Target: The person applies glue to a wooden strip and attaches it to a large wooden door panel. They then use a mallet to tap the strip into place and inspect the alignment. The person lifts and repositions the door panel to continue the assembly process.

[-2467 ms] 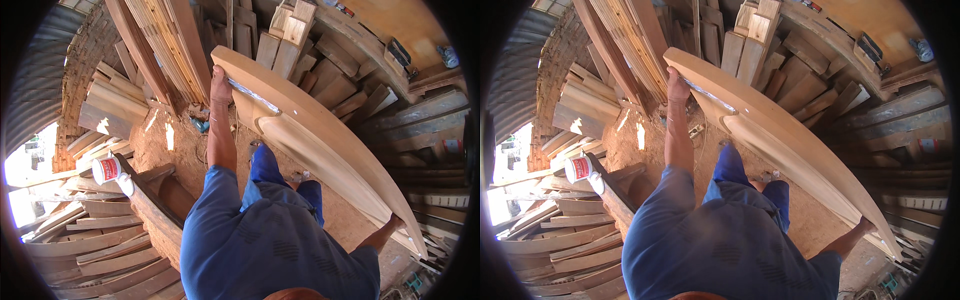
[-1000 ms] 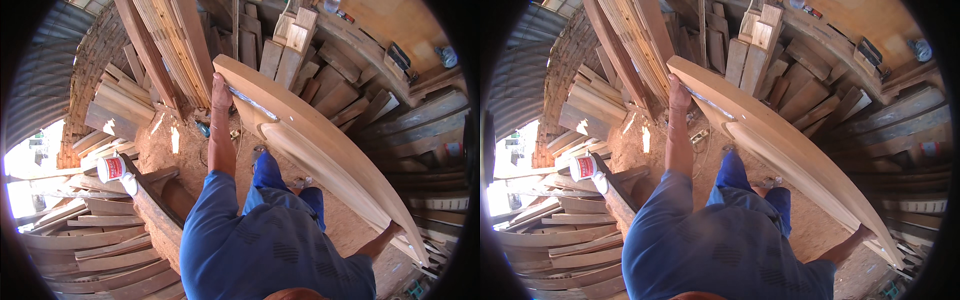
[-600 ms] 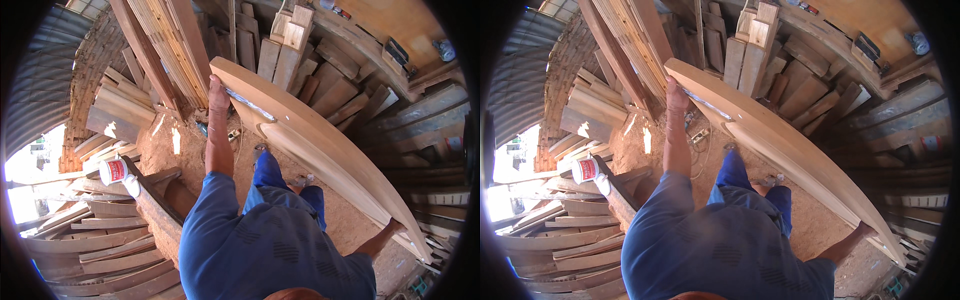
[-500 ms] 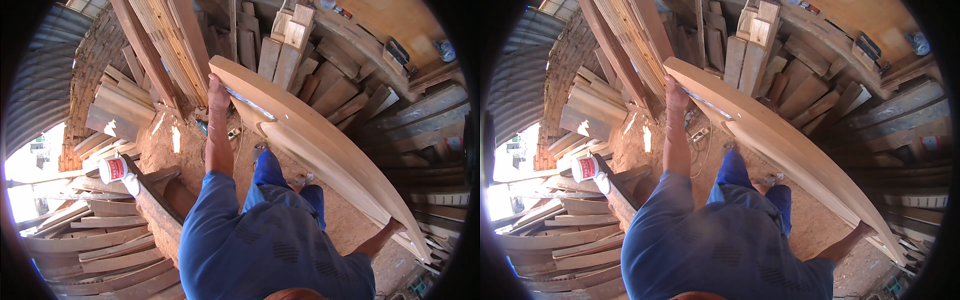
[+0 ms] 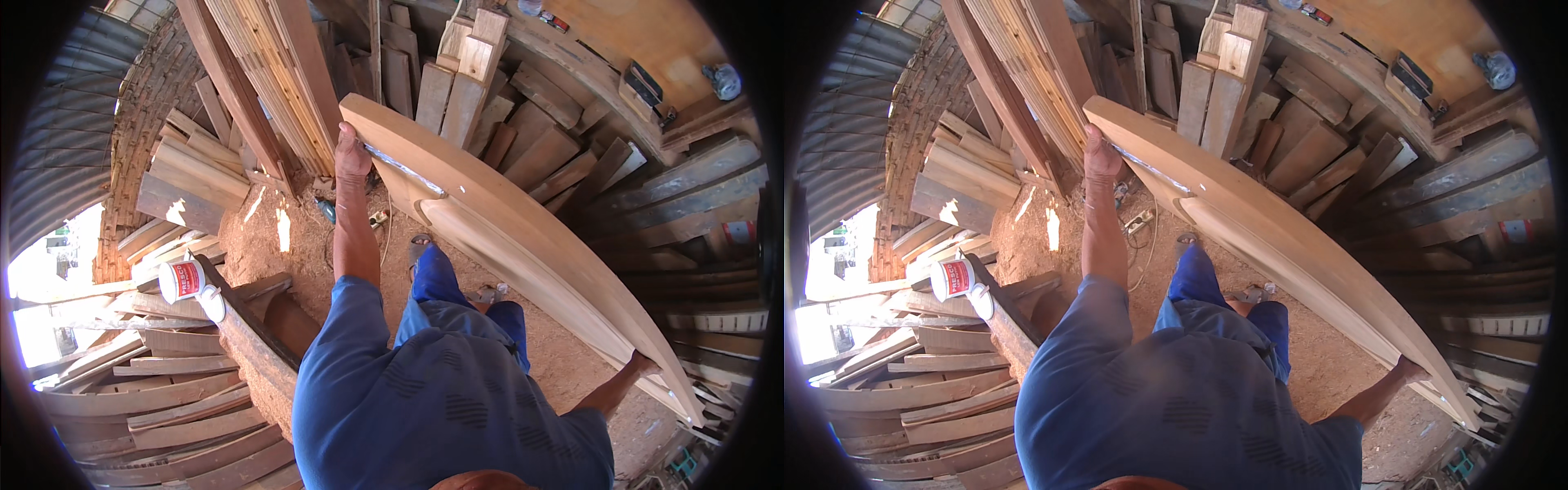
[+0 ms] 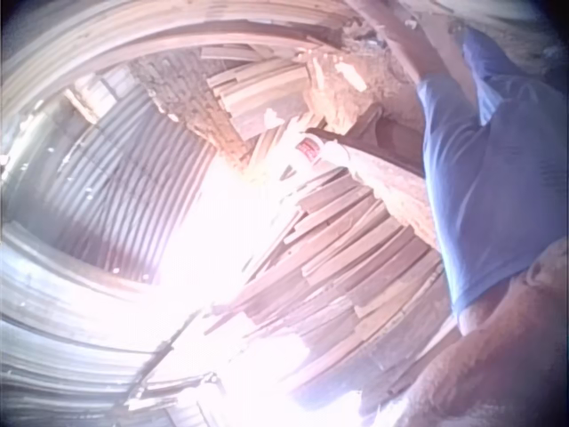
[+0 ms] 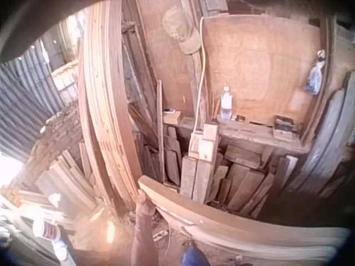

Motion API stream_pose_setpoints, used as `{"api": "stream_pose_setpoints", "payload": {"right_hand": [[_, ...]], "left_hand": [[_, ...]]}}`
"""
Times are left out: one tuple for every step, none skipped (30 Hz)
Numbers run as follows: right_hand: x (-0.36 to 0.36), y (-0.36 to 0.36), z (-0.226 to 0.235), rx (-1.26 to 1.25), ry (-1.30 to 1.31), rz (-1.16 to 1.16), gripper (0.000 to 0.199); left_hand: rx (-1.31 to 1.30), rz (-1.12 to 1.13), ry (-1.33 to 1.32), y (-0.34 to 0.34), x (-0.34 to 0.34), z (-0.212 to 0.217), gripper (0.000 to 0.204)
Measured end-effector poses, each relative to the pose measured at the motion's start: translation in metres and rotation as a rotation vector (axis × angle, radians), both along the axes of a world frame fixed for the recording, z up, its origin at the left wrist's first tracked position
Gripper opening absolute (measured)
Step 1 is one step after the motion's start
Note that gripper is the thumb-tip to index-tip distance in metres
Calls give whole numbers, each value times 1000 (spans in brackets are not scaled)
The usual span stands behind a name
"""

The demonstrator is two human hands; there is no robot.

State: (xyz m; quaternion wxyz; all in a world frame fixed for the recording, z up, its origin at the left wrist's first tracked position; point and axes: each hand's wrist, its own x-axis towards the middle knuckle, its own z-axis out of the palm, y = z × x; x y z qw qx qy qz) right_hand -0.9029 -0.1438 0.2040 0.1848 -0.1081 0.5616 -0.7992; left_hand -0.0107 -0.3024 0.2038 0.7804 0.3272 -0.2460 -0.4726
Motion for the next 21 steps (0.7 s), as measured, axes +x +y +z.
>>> {"api": "stream_pose_setpoints", "payload": {"right_hand": [[-1,1,-2,51,61,1,47],[-2,3,-4,101,122,1,50],[1,0,-3,149,183,4,54],[3,-3,1,135,134,-13,55],[6,-4,7,119,87,-32,56],[30,-16,22,47,-82,-63,56],[43,-17,35,-28,-241,-107,55],[40,-16,33,-18,-225,-100,55],[35,-15,31,-10,-206,-94,55],[32,-13,30,-1,-189,-88,55],[32,-10,33,-12,-220,-87,54],[34,-8,33,-23,-257,-86,53],[35,-6,31,-33,-295,-86,52],[32,-5,26,-55,-310,-32,51],[25,-2,20,-78,-321,17,49],[12,1,10,-102,-332,68,48],[-5,7,-6,55,40,156,44],[-30,19,-18,184,422,153,40],[-53,29,-22,252,702,186,39],[-57,32,-28,409,844,178,44],[-61,37,-29,570,998,151,50]], "left_hand": [[10,-7,6,-2,2,-2,69],[20,-15,12,-5,5,-4,69],[27,-20,17,-6,7,-8,69],[20,-34,18,-5,8,-12,69],[11,-48,19,-3,11,-16,70],[8,-54,8,0,14,-18,71],[-13,-84,15,0,15,-18,70],[-35,-113,21,0,15,-18,70],[-58,-143,30,0,15,-18,69],[-64,-136,36,1,16,-21,68],[-69,-128,41,3,17,-26,68],[-75,-121,41,3,18,-24,67],[-68,-108,40,5,19,-23,67],[-60,-95,38,8,19,-21,67],[-52,-86,39,10,18,-19,67],[-39,-79,38,11,19,-18,67],[-27,-76,43,10,20,-19,67],[-18,-79,59,6,20,-21,67],[-64,-142,72,2,17,-17,65],[-59,-143,82,3,19,-17,65],[-55,-147,96,4,22,-20,65]]}}
